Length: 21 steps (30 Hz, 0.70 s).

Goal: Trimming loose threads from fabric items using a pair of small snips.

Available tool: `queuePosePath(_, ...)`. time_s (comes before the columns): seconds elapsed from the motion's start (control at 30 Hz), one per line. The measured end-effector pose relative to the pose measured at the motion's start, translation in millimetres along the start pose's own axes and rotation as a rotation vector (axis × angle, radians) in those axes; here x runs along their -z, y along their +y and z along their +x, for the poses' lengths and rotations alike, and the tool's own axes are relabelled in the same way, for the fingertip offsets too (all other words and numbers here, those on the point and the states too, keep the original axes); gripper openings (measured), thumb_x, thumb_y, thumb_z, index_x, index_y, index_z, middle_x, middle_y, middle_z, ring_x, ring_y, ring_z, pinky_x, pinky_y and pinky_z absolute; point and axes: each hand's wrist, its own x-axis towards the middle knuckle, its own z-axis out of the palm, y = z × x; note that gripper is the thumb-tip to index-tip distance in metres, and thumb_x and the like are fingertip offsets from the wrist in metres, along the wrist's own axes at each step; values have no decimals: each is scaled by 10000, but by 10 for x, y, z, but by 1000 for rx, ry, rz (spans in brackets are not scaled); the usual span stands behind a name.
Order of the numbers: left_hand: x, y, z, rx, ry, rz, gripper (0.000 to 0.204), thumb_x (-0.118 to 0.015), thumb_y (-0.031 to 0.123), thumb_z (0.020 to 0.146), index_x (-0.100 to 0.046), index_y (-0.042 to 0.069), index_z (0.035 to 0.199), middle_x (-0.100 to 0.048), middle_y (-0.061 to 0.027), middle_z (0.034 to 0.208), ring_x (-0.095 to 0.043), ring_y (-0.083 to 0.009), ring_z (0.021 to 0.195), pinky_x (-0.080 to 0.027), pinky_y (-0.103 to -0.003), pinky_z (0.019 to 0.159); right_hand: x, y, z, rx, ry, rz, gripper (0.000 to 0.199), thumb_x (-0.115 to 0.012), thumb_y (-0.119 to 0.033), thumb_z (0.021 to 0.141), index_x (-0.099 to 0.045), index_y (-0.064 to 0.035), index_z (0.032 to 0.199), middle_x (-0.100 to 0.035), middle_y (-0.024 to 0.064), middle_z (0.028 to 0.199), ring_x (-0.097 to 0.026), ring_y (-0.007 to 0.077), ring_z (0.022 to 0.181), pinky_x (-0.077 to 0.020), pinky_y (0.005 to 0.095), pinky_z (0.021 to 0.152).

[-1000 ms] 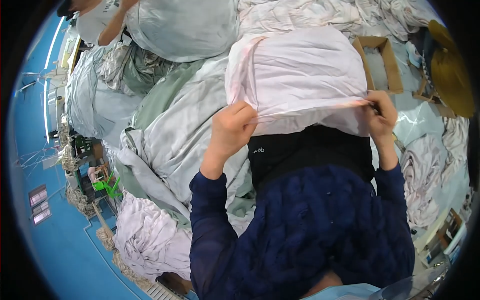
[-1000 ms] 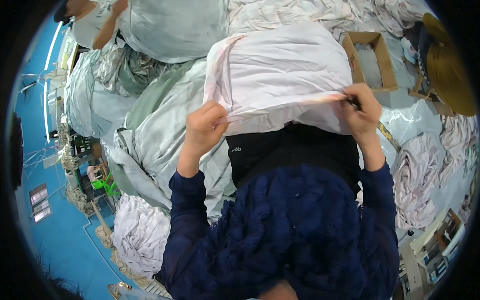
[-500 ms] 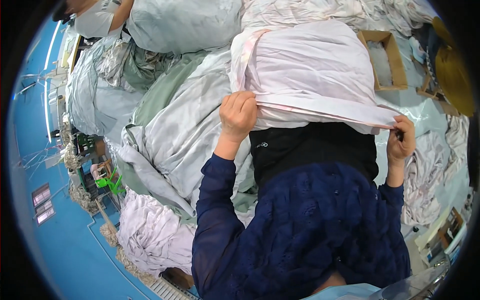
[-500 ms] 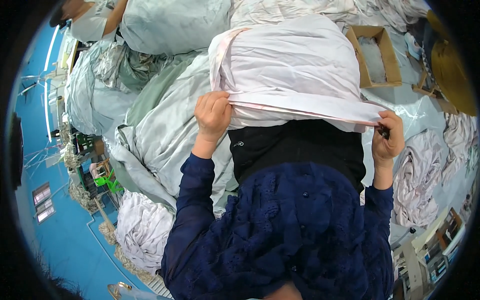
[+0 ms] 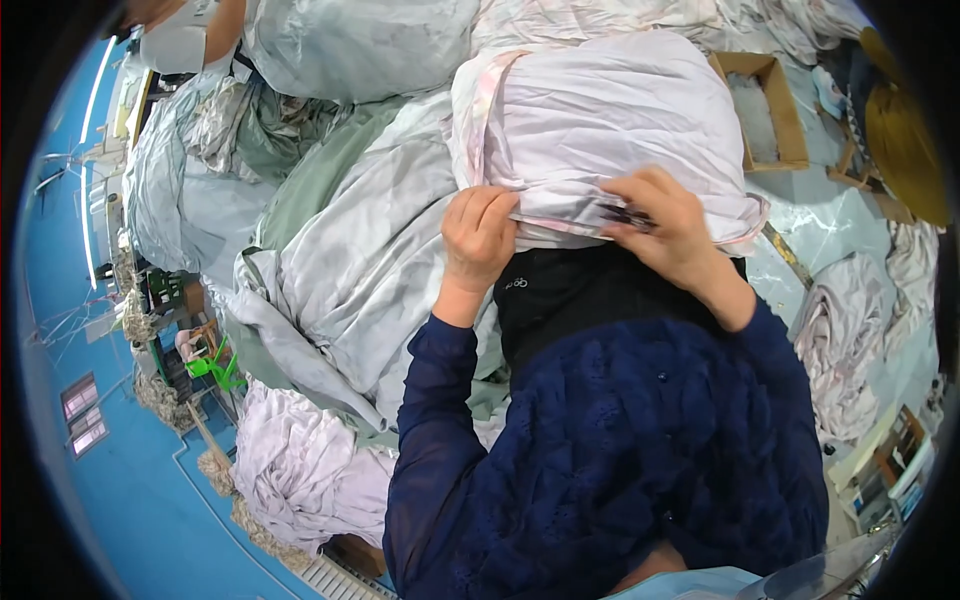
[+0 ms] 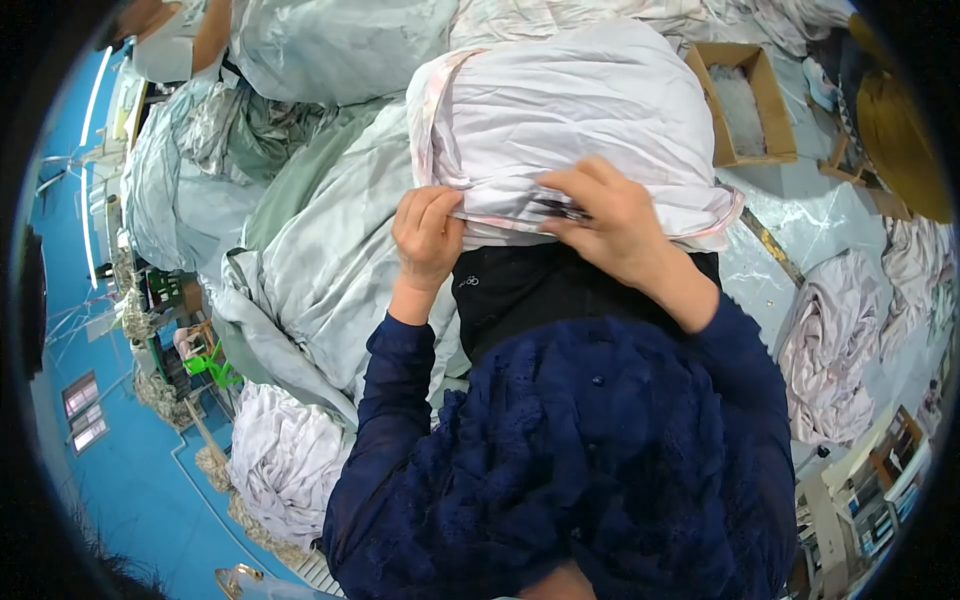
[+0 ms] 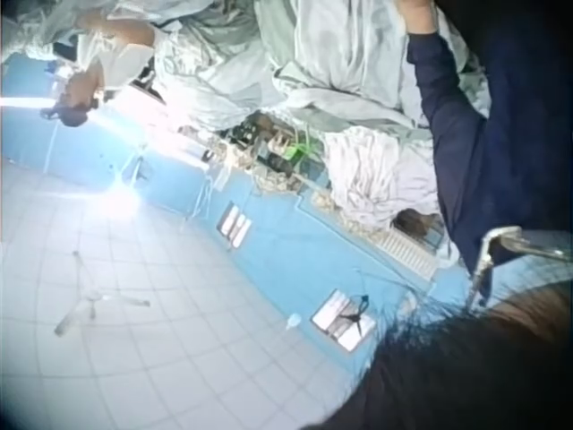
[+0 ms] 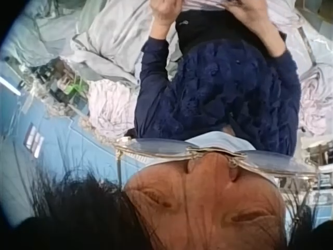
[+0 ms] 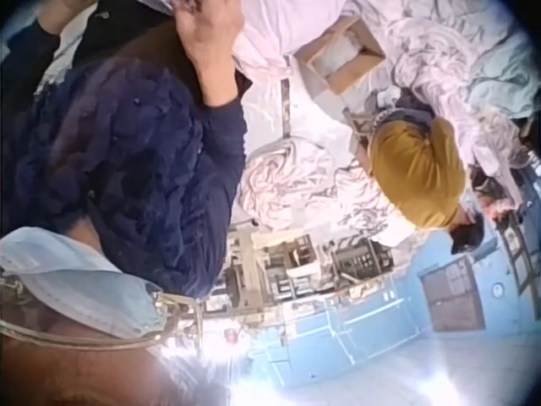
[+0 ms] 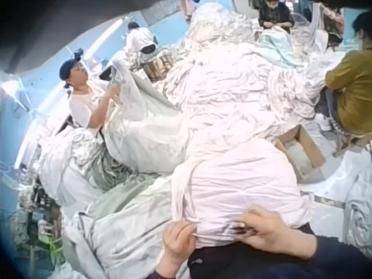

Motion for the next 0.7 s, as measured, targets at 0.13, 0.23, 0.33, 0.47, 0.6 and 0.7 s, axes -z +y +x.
queuePosePath(0.13,-2,33,-8,33,19,-9,310,-588,-121,609,-632,11,886,-635,-116,853,-607,-306,763,-499,-385,660,-280,134,152,64,-118,-99,313,-740,25,687,-662,-38,983,-601,105,899,-610,284,744,-488,350,639)
queuePosePath(0.23,-16,24,-27,56,23,-19,308,-582,-127,608,-634,12,878,-636,-119,855,-606,-311,759,-498,-383,653,-259,208,145,86,-126,-72,276,-711,48,679,-642,-26,936,-592,106,843,-602,288,720,-487,351,637)
queuePosePath(0.33,-35,-19,-45,101,40,-60,317,-577,-133,607,-638,10,884,-639,-124,859,-604,-316,757,-498,-385,652,-108,303,122,90,-8,-2,181,-677,49,734,-614,-17,890,-573,75,765,-575,232,663,-458,309,598)
queuePosePath(0.47,-44,-48,-59,110,28,-77,329,-576,-140,604,-640,7,891,-640,-127,859,-604,-316,758,-498,-383,654,258,392,-25,-257,164,285,60,-591,3,904,-579,-24,852,-545,-11,735,-471,78,589,-362,214,537)
queuePosePath(0.6,-52,-64,-57,99,37,-62,310,-588,-119,603,-645,10,878,-635,-115,856,-603,-306,761,-496,-385,659,544,425,-60,-242,443,483,122,-561,-64,975,-568,-16,862,-521,-15,764,-428,47,593,-332,193,535)
queuePosePath(0.7,-73,-49,-54,98,60,-61,282,-596,-93,610,-648,14,866,-629,-104,851,-602,-297,762,-495,-387,664,975,643,-86,-218,608,665,151,-567,-111,985,-590,14,903,-536,-7,787,-447,59,642,-331,179,570)
